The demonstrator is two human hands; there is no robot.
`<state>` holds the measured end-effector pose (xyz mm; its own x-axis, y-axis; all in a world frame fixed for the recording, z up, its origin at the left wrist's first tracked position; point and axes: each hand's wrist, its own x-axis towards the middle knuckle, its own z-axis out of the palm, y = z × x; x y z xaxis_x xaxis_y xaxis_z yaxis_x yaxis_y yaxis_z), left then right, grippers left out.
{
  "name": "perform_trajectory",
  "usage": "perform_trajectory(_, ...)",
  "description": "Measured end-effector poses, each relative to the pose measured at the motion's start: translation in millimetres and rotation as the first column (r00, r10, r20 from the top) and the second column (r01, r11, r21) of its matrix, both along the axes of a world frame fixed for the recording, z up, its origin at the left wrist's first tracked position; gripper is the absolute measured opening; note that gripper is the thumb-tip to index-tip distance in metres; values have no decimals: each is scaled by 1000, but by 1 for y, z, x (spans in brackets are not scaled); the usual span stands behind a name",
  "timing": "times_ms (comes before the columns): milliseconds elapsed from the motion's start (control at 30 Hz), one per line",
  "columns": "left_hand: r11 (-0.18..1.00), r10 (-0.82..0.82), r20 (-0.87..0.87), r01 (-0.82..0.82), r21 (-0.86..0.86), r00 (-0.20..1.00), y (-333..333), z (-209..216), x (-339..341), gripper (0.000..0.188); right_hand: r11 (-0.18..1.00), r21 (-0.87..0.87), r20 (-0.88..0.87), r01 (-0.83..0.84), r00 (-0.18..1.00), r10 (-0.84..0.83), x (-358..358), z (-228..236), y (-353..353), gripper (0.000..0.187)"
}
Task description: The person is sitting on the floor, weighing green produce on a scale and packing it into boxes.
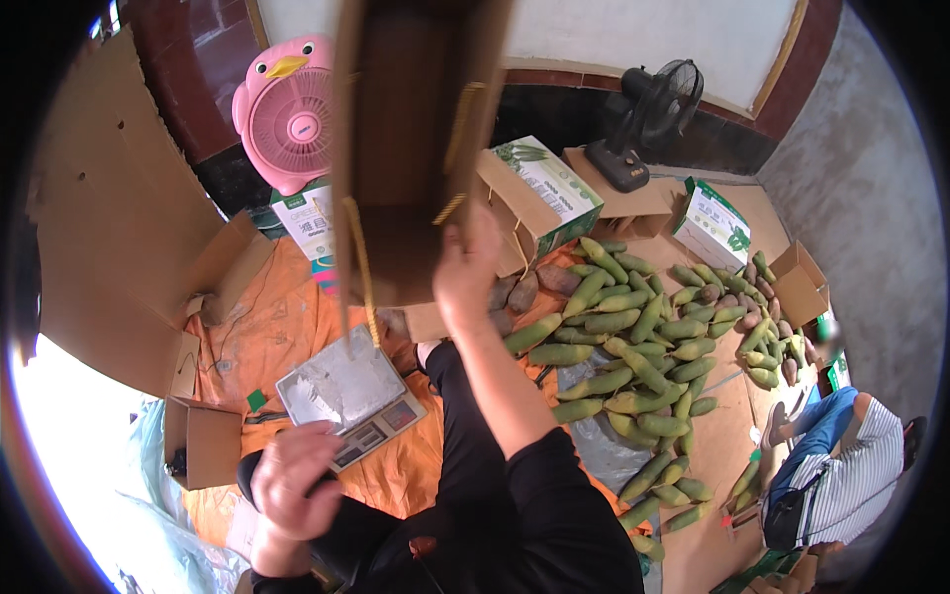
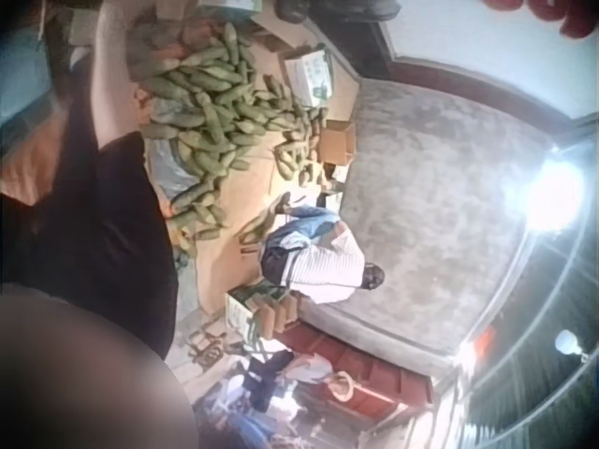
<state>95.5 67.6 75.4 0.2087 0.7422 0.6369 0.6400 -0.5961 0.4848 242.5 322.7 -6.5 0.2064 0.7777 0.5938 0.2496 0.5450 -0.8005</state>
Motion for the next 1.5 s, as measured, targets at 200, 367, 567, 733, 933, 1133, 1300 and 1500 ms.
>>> perform_trajectory(200,971,204,235,-166,-174,950,36,-21,43,78,989,145,252,-34,968,-4,-68,-4,-77,46)
perform_trajectory(367,890,418,647,-431,-150,638,81,-40,18,65,974,142,194,-176,970,146,-105,-12,-123,52)
perform_trajectory(567,648,732,536,-673,-357,420,97,-52,-35,34,928,75,112,-365,928,356,-135,-44,-158,48)
perform_trajectory(733,631,758,478,-683,-367,443,77,-95,-93,24,787,-180,247,-590,747,617,-128,-57,-176,49)
perform_trajectory(933,589,733,57,-591,-552,677,43,-113,-123,27,757,-97,286,-647,710,643,-35,-38,-114,28)
perform_trajectory(1133,529,553,-232,-553,-644,800,15,-167,-156,29,935,-231,157,-269,938,309,80,-77,-53,18)
perform_trajectory(1300,485,359,-442,-568,-665,822,8,-215,-161,31,851,-498,447,163,890,91,168,-182,-77,15)
perform_trajectory(1500,495,268,-436,-511,-702,859,22,-209,-149,31,647,-728,662,227,474,580,228,-362,-189,17)
